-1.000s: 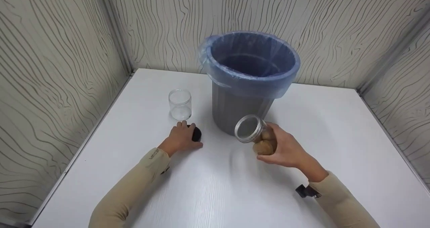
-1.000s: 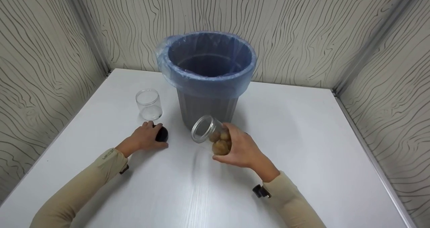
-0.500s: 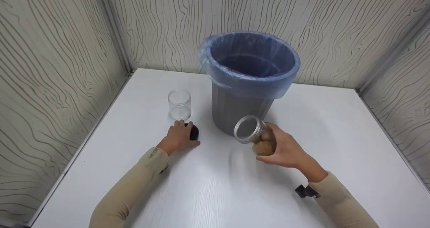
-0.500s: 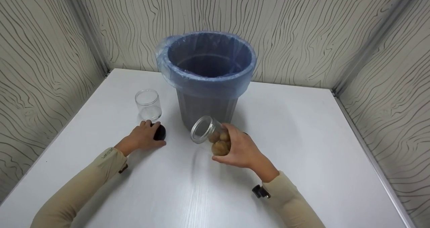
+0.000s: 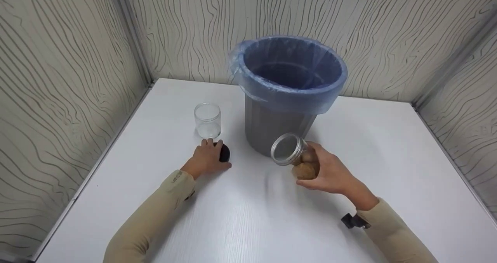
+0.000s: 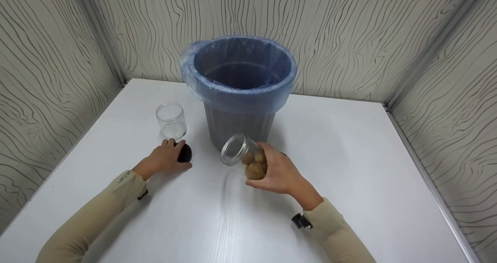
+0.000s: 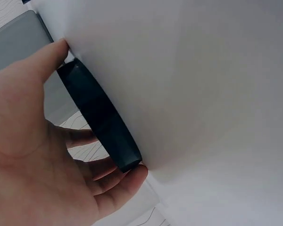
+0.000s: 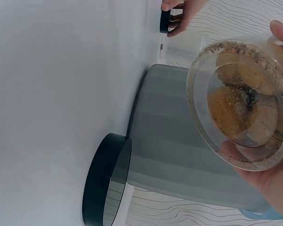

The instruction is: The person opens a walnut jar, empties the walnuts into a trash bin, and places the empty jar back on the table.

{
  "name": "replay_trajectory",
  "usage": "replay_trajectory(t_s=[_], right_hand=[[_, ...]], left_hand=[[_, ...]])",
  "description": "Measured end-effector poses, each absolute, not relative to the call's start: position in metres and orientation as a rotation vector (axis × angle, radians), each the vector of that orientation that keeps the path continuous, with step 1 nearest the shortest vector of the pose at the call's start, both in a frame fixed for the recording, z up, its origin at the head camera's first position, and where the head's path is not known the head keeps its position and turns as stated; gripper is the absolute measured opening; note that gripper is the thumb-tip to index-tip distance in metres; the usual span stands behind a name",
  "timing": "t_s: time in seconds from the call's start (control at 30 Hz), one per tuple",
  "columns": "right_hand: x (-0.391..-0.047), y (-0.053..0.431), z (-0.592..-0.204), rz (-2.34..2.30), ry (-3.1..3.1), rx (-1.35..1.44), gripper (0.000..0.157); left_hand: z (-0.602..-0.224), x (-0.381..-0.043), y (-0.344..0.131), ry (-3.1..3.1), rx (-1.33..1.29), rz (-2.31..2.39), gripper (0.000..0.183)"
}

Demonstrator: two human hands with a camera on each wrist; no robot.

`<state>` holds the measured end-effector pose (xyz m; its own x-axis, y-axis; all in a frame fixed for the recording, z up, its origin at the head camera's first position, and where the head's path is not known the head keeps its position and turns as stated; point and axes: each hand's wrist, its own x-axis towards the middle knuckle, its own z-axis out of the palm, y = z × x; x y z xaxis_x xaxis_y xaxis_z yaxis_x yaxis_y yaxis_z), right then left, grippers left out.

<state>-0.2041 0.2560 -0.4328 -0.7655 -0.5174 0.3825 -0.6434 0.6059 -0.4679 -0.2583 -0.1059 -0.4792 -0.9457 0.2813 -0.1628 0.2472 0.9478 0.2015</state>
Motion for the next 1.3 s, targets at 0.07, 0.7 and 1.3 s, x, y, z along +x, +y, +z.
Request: replay_trajectory(t_s=[0.07,0.7,1.3], right_hand=[[-0.204,0.256,-0.433,0.882,-2.627,0.959,0.099],[-0.198,0.257,-0.428,0.932,-2.627,0.954,0.099],[-0.196,0.253,-0.422,0.914,-2.601,0.994,0.099]], left_hand=[[-0.480,-0.259,-0.106,2.908,0.393,0.264,0.088],[-0.407,-0.261,-0.071,3.297,0.554,0.671,0.052],[-0.310,-0.279,-0.033,3.233,0.554,1.726,0.053]])
